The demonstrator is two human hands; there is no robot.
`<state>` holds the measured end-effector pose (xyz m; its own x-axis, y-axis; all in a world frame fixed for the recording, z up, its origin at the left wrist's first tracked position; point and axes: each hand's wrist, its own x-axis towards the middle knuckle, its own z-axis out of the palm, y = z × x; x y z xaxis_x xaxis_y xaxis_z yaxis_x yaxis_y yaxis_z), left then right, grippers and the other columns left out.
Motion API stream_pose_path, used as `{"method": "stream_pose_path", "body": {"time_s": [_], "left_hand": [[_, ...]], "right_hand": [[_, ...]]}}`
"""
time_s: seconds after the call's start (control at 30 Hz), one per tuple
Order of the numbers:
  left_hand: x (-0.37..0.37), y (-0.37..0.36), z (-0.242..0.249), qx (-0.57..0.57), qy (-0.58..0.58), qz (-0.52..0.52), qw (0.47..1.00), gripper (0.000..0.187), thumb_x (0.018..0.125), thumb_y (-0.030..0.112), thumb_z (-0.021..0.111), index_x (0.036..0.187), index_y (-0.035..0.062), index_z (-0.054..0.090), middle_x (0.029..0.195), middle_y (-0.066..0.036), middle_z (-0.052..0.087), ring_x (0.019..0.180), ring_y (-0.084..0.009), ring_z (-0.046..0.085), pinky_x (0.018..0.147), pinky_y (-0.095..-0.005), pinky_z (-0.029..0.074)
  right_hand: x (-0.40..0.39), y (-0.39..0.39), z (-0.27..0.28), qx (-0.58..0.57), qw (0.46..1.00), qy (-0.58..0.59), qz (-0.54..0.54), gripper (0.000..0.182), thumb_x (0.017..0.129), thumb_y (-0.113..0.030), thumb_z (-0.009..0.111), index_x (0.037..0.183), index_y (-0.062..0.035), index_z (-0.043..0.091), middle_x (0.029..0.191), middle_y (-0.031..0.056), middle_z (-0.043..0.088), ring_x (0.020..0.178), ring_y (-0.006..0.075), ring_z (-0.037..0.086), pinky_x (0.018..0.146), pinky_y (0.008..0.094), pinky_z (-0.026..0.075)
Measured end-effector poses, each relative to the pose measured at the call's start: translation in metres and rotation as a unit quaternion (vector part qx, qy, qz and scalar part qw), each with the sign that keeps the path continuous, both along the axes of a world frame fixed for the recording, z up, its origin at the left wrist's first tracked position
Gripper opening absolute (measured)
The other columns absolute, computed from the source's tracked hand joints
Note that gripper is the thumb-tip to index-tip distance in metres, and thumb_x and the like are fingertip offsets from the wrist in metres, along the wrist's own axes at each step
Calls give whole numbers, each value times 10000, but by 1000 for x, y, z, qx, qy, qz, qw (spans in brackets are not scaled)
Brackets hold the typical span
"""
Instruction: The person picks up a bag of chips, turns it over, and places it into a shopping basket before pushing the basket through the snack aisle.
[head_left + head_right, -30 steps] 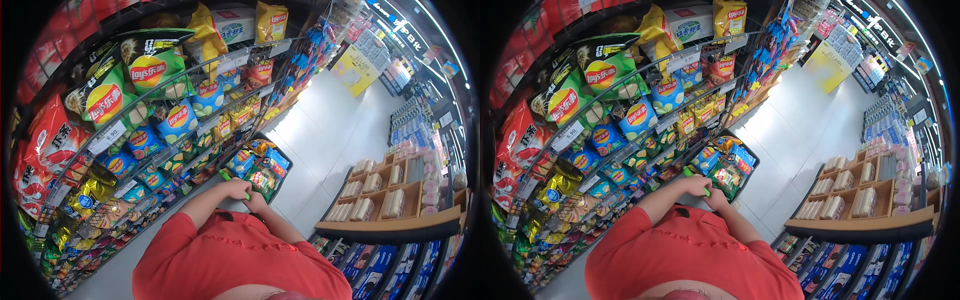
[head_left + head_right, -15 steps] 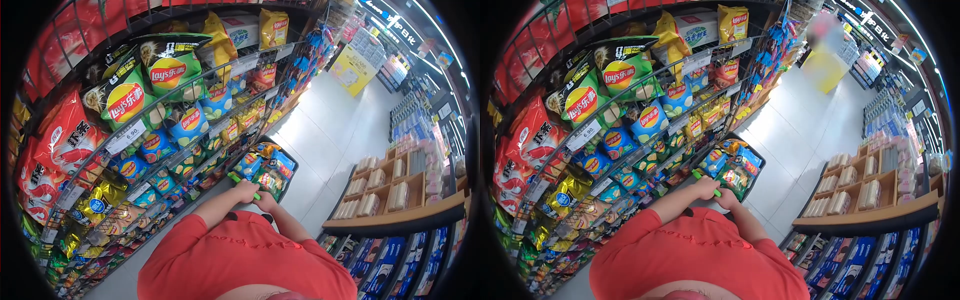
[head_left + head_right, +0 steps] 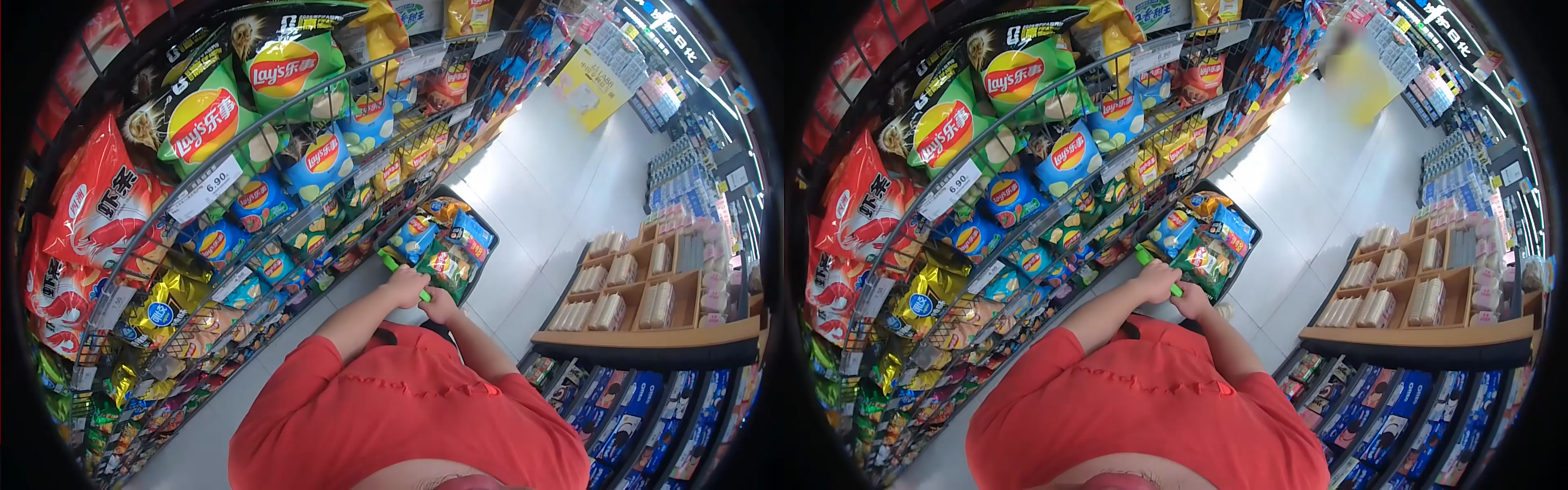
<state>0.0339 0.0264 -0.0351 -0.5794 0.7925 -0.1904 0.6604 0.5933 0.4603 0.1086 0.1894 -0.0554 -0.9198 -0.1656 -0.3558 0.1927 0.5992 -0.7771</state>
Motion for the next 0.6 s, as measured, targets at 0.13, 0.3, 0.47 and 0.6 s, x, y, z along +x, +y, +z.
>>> {"method": "stream_pose_path", "body": {"time_s": [0.13,0.3,0.47,0.6], "left_hand": [[10,-8,-4,-1,0,12,1000,205,791,153,628,987,99,605,964,-118,696,989,-308,646,904,-440,427],[27,-17,-3,4,-11,24,1000,220,773,169,665,978,117,604,971,-98,700,983,-294,651,897,-432,434],[39,-19,-2,11,8,22,1000,285,750,205,712,1002,123,607,971,-95,704,973,-283,660,865,-435,441],[34,-8,-2,-37,34,36,998,276,734,213,730,983,130,645,933,-86,716,948,-288,678,865,-449,451]], "right_hand": [[9,-10,0,7,1000,2,1,332,775,-254,673,1047,-65,688,929,229,694,886,410,672,797,465,530],[25,-18,-1,-8,1000,14,1,307,781,-243,673,1023,-54,685,919,236,691,874,415,671,786,469,530],[30,-18,8,7,1000,15,23,335,786,-250,677,1061,-59,696,921,236,693,873,415,672,798,470,528],[19,-13,4,31,998,-11,52,326,784,-223,692,1058,-46,695,912,221,705,859,382,684,796,437,531]]}}
